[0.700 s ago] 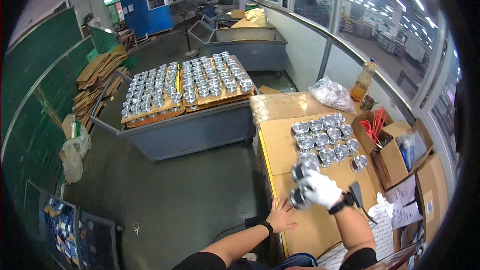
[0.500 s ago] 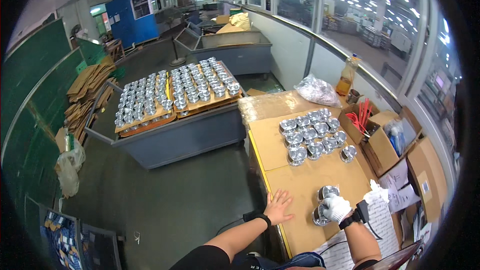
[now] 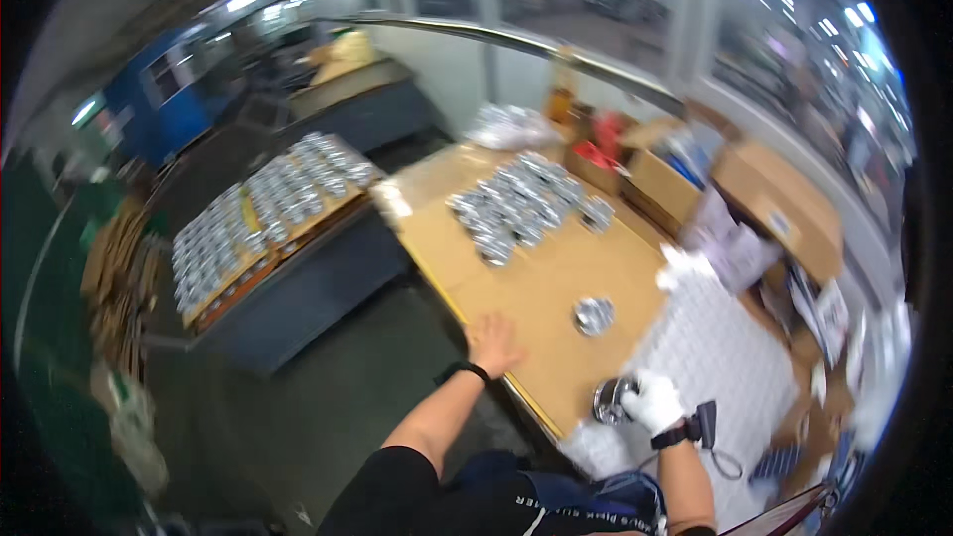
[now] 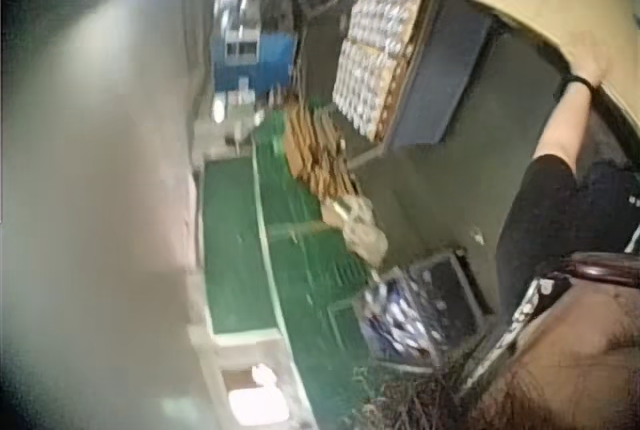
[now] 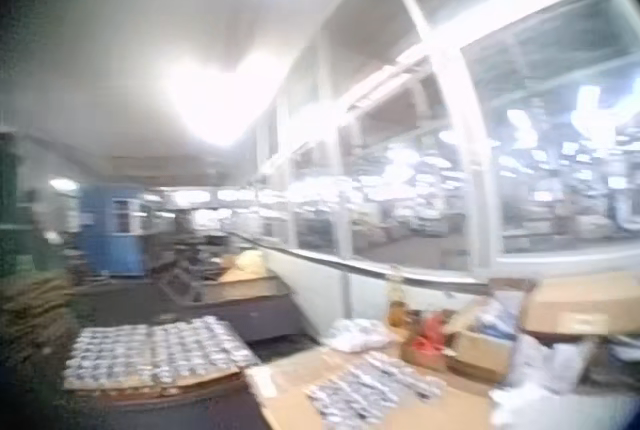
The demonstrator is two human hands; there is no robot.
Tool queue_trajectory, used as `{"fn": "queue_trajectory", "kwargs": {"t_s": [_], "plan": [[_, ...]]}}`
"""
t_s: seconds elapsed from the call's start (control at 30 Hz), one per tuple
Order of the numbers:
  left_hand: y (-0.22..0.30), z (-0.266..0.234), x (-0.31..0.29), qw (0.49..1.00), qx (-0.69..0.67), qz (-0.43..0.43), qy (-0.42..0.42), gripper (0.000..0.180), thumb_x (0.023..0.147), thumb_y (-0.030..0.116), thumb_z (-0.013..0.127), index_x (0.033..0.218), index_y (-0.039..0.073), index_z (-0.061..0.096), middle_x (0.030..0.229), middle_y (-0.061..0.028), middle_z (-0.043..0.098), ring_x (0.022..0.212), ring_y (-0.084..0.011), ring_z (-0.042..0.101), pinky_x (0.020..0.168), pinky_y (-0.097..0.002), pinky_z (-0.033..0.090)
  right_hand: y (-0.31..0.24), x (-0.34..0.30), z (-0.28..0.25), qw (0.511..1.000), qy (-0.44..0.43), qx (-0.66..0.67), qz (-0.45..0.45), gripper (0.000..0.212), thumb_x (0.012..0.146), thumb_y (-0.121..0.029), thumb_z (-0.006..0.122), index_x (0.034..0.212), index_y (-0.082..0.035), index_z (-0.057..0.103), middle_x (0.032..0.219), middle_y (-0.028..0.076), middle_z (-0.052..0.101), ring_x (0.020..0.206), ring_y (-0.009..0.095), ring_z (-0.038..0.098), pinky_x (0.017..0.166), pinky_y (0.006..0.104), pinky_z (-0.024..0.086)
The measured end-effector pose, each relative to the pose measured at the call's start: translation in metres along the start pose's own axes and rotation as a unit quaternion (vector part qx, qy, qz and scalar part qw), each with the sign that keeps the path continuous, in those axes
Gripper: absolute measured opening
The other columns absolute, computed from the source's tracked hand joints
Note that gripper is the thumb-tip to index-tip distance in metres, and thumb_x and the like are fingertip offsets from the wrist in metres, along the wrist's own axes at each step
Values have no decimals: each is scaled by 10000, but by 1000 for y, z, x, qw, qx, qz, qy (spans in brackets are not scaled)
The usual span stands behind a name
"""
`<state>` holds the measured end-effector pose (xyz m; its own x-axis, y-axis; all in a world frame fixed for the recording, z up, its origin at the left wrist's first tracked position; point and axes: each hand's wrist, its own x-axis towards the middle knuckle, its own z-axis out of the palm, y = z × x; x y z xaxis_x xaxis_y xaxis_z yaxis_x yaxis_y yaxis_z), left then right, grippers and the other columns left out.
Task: Wrap metal pistons in protective paper and pack them into boxes.
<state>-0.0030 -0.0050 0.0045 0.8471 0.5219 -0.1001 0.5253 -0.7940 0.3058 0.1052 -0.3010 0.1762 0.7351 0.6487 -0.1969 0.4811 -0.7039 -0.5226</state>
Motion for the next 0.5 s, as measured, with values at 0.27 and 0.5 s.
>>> {"fn": "queue_trajectory", "kwargs": {"t_s": [0.27,0.5], "plan": [[75,-53,-34,959,-187,192,89,454,757,189,677,1151,17,529,1114,-196,555,1067,-367,498,920,-445,394,131,-129,-25,926,117,-88,348,264,705,-319,598,847,-104,657,798,178,651,799,333,644,710,439,514],[242,4,-117,773,-168,594,-147,409,700,120,695,1082,34,579,1137,-145,551,1129,-350,470,979,-462,361,211,-187,18,917,228,132,301,501,733,-260,609,1206,-111,537,1045,184,628,995,290,602,875,380,457]]}}
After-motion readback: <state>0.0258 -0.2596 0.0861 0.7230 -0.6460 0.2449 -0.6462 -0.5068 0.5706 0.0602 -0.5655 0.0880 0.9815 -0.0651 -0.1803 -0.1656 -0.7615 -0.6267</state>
